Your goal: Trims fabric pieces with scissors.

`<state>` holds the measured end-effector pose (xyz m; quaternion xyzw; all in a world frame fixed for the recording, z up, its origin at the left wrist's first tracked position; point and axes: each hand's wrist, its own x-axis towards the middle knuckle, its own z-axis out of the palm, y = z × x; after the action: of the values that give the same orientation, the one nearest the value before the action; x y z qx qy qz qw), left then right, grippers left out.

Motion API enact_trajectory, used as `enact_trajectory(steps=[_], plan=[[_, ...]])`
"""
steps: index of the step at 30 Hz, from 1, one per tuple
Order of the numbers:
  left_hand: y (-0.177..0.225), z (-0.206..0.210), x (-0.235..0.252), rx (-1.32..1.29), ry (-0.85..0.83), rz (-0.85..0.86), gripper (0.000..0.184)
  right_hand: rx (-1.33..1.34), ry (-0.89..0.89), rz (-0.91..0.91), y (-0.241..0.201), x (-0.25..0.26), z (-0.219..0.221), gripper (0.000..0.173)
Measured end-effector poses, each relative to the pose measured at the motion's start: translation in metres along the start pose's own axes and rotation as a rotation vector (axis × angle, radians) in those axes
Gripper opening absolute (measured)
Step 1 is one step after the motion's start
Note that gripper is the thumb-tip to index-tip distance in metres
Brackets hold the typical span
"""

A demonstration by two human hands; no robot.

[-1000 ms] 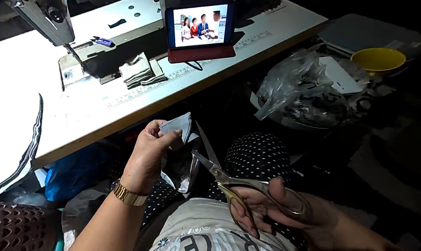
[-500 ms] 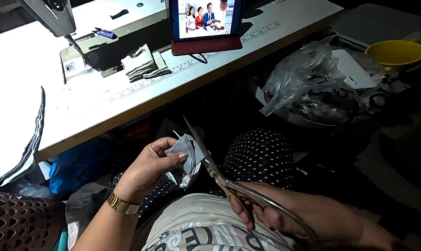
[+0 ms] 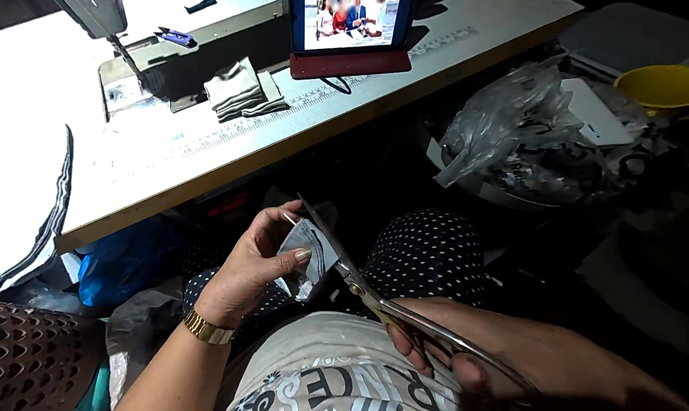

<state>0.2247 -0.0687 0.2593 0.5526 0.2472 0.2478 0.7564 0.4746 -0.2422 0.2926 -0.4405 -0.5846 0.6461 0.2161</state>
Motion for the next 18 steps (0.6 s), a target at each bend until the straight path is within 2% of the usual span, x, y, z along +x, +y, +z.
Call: enact_trajectory(steps=[2, 4, 9, 14, 18], plan=[[0.002, -0.004, 0.004, -0.004, -0.089, 0.025, 0.07, 0.032, -0.008, -0.031, 0.001, 0.0, -0.002, 0.08], [0.003, -0.009, 0.007, -0.05, -0.189, 0.023, 0.07, 0.097, -0.025, -0.046, 0.002, -0.001, -0.004, 0.081], [0.001, -0.01, 0.004, -0.072, -0.187, 0.04, 0.018, 0.279, -0.038, -0.062, 0.003, -0.005, -0.005, 0.076], [0.005, -0.01, 0.005, -0.049, -0.173, 0.036, 0.013, 0.462, -0.075, -0.095, 0.006, -0.002, -0.001, 0.081], [0.018, -0.009, 0.012, 0.016, -0.203, 0.022, 0.011, 0.592, -0.171, -0.198, 0.013, 0.009, -0.002, 0.086]])
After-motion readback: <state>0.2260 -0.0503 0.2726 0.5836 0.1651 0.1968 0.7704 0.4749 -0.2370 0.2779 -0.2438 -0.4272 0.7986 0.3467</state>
